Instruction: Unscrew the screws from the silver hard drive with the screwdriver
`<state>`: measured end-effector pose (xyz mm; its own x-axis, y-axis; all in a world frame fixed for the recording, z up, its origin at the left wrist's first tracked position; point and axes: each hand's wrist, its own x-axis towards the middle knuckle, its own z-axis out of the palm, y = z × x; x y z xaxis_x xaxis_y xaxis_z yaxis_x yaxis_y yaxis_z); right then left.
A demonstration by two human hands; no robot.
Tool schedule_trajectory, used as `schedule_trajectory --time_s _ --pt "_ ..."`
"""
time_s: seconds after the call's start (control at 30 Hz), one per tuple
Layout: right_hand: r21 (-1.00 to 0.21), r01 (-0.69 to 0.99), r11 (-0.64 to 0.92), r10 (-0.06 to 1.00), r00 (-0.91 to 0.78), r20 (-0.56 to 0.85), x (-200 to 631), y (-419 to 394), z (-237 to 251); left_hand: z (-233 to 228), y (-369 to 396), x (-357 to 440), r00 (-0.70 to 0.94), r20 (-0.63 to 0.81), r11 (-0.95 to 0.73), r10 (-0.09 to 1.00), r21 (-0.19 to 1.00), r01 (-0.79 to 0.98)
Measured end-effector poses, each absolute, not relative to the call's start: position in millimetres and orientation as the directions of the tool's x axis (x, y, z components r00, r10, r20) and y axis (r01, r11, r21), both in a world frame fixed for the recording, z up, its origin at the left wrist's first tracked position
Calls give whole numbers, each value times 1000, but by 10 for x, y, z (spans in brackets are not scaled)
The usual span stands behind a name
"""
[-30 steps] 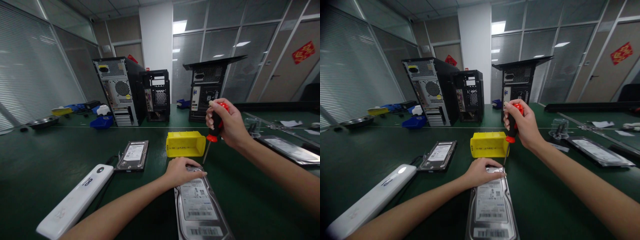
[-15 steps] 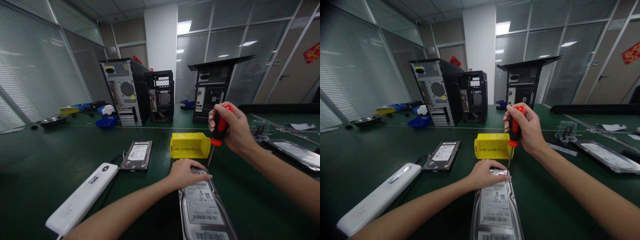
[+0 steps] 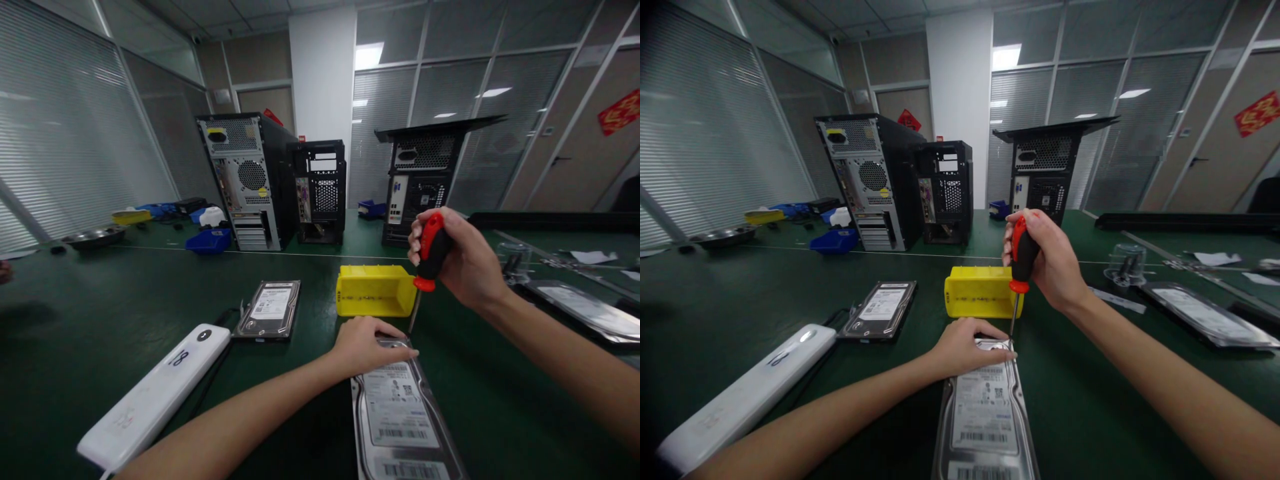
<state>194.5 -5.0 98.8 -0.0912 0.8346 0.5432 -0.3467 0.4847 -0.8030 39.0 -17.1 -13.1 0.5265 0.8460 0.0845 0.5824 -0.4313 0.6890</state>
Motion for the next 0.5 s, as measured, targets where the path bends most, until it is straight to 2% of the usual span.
schedule_trajectory --time_s 0.17,0.5 --pt "-796 -300 526 828 -35 560 1943 -64 1010 -143 -167 391 523 91 -434 847 686 584" --pt "-851 -328 410 868 -146 474 2015 -107 1014 -107 -179 375 525 70 -415 848 703 577"
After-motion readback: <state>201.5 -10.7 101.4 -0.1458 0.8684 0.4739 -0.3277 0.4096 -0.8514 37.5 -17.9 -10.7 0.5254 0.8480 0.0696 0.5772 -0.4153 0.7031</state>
